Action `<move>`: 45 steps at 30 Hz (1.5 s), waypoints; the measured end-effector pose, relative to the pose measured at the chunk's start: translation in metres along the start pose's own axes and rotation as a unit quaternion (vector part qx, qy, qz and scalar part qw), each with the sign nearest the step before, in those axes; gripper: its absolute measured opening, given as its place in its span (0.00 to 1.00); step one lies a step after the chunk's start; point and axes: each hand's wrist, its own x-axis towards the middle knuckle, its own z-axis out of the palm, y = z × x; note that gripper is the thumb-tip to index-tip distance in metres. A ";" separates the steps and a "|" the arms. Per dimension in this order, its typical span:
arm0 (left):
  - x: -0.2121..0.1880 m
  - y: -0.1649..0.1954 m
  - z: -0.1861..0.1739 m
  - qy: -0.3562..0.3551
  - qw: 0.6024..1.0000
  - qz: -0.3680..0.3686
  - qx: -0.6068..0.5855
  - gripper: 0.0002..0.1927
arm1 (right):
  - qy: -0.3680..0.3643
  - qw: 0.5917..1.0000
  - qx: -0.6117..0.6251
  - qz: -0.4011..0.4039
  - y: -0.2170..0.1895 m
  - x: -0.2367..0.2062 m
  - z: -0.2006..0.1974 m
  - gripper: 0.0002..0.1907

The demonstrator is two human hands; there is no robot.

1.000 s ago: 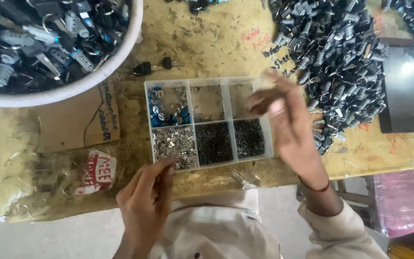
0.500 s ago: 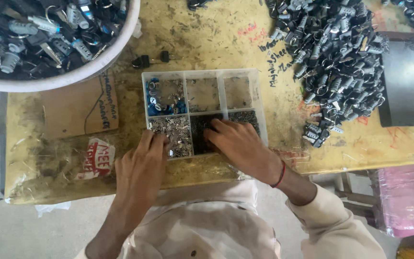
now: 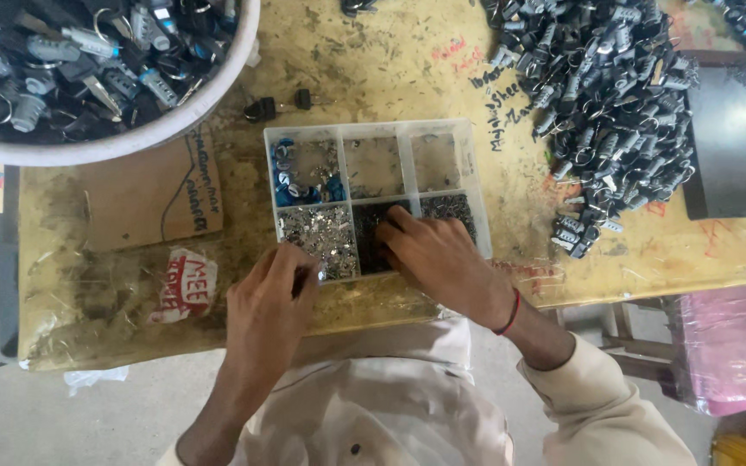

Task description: The person repeatedly picks small metal pins and blue plastic pieces from a compartmentalized tray, inserts them into a key cylinder, and places the assembled unit on the table. The process is repeated multiple times with consistent hand movements.

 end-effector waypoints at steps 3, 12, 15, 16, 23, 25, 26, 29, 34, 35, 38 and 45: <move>0.003 0.000 0.002 0.008 0.999 0.006 -0.044 0.07 | -0.034 0.999 -0.002 0.017 -0.003 0.004 -0.002 0.14; 0.000 0.009 -0.002 0.002 0.990 -0.009 -0.138 0.10 | 0.044 0.994 0.077 0.060 -0.007 -0.002 -0.010 0.06; 0.002 0.012 -0.005 -0.028 0.990 -0.059 -0.123 0.11 | 0.090 0.984 0.108 0.111 -0.009 -0.008 -0.007 0.04; 0.003 0.013 -0.006 -0.041 0.988 -0.085 -0.122 0.11 | 0.098 0.981 0.124 0.114 -0.009 -0.009 -0.006 0.05; 0.003 0.013 -0.010 -0.020 0.989 -0.100 -0.110 0.10 | 0.167 0.956 0.218 0.106 -0.009 -0.018 0.001 0.08; 0.000 0.015 -0.011 -0.005 0.984 -0.103 -0.148 0.11 | 0.156 0.938 0.290 0.109 -0.008 -0.021 0.003 0.06; -0.001 0.017 -0.010 0.005 0.981 -0.103 -0.166 0.11 | 0.141 0.920 0.346 0.117 -0.007 -0.023 0.004 0.05; -0.002 0.024 0.000 -0.044 0.901 -0.144 -0.407 0.10 | 0.088 0.798 0.582 0.130 -0.010 -0.031 0.007 0.04; -0.011 0.033 0.021 -0.008 0.891 -0.099 -0.442 0.09 | 0.054 0.694 0.713 0.088 -0.023 -0.041 0.022 0.08; -0.014 0.034 0.022 -0.004 0.891 -0.091 -0.444 0.09 | 0.059 0.693 0.712 0.096 -0.024 -0.043 0.023 0.08; -0.017 0.036 0.022 -0.023 0.889 -0.070 -0.451 0.10 | 0.052 0.694 0.711 0.101 -0.022 -0.047 0.023 0.08; -0.012 0.042 0.018 -0.023 0.904 -0.031 -0.426 0.12 | 0.074 0.720 0.682 0.105 -0.024 -0.051 0.017 0.07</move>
